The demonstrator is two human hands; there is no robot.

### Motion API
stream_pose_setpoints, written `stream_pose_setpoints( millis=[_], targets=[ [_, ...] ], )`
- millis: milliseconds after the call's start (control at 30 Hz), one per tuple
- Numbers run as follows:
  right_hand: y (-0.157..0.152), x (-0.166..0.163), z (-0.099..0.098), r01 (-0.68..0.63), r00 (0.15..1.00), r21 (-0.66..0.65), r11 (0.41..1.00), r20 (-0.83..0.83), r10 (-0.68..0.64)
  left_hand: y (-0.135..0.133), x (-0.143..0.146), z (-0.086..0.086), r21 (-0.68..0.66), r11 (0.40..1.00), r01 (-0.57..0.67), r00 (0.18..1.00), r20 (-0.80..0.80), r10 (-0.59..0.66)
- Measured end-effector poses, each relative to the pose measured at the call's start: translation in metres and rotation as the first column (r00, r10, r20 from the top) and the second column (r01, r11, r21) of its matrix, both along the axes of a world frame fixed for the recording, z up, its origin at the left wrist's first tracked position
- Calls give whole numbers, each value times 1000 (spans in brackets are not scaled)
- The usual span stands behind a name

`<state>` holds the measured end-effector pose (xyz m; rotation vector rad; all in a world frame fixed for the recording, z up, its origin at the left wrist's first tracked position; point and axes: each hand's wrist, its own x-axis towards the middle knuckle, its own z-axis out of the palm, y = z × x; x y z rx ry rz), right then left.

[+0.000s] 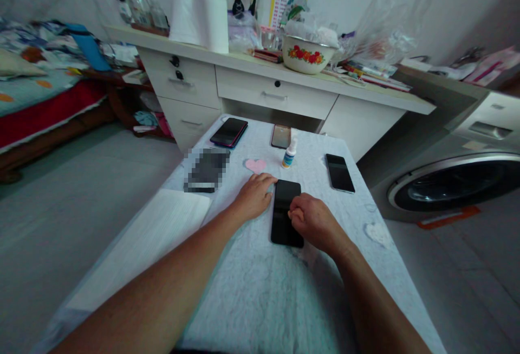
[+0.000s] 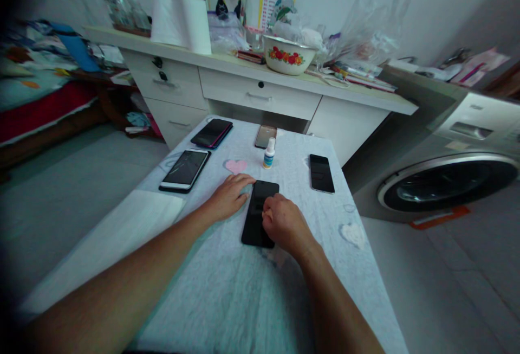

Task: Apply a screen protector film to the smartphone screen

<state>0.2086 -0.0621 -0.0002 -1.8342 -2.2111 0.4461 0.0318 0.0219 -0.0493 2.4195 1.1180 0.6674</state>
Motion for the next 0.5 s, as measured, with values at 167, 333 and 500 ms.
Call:
stream_pose_setpoints(
  millis=[167, 333, 500],
  targets=[
    [0, 0, 2, 16, 1000, -16, 1000, 14, -16, 0, 0, 0, 2, 1000, 4, 1000, 4, -4],
    [-1, 1, 4, 33, 999, -30, 999, 14, -32, -1, 0, 3, -16, 1000, -1, 1000, 6, 1],
    [-1, 0, 6, 33, 999, -26, 999, 19, -32, -1, 0, 4, -16, 1000, 4, 1000, -1, -4]
  ],
)
